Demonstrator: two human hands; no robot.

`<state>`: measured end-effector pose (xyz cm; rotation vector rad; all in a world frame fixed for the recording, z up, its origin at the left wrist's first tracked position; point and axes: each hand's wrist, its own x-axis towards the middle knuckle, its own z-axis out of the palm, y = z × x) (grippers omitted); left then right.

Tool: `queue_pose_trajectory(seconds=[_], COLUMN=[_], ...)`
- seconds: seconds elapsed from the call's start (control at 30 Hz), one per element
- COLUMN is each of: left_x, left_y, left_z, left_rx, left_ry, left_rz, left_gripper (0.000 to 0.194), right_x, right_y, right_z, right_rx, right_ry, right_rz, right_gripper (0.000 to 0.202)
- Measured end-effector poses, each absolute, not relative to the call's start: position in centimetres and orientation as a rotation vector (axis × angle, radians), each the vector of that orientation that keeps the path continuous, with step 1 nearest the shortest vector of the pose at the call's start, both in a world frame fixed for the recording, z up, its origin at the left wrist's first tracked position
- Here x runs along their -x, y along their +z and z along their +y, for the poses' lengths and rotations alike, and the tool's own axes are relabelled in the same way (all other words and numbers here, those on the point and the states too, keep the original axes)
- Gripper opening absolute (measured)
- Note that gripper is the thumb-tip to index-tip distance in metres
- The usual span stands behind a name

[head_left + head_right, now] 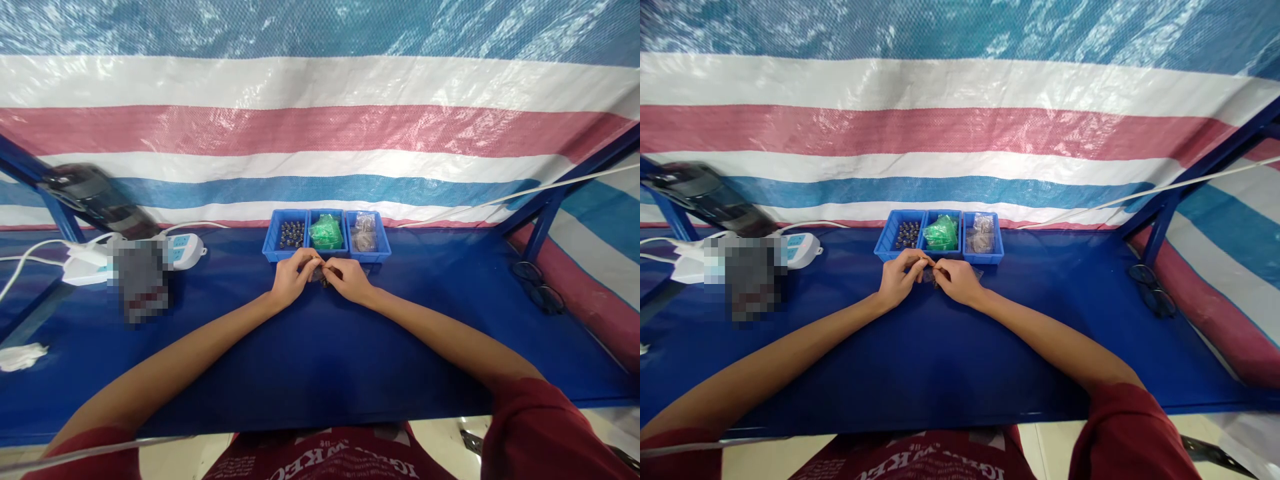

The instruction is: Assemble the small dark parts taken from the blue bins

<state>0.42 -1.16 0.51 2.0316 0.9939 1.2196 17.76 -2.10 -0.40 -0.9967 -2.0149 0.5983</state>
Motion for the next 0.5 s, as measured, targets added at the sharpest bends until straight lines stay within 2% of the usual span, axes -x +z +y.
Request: queue_pose_trajectory(seconds=[0.5], left_x=[-0.42], left_y=[0.58], left_z=[-1.21], left_rx=[-1.968], left_ry=[1.324], left_rz=[1.087], left_gripper=[0.020], right_x=[-17.79], right_y=[-0.13], right_z=[-2.21], right_rx=[1.017], right_ry=[0.580], right_rz=[-1.958], right_gripper=[0.017])
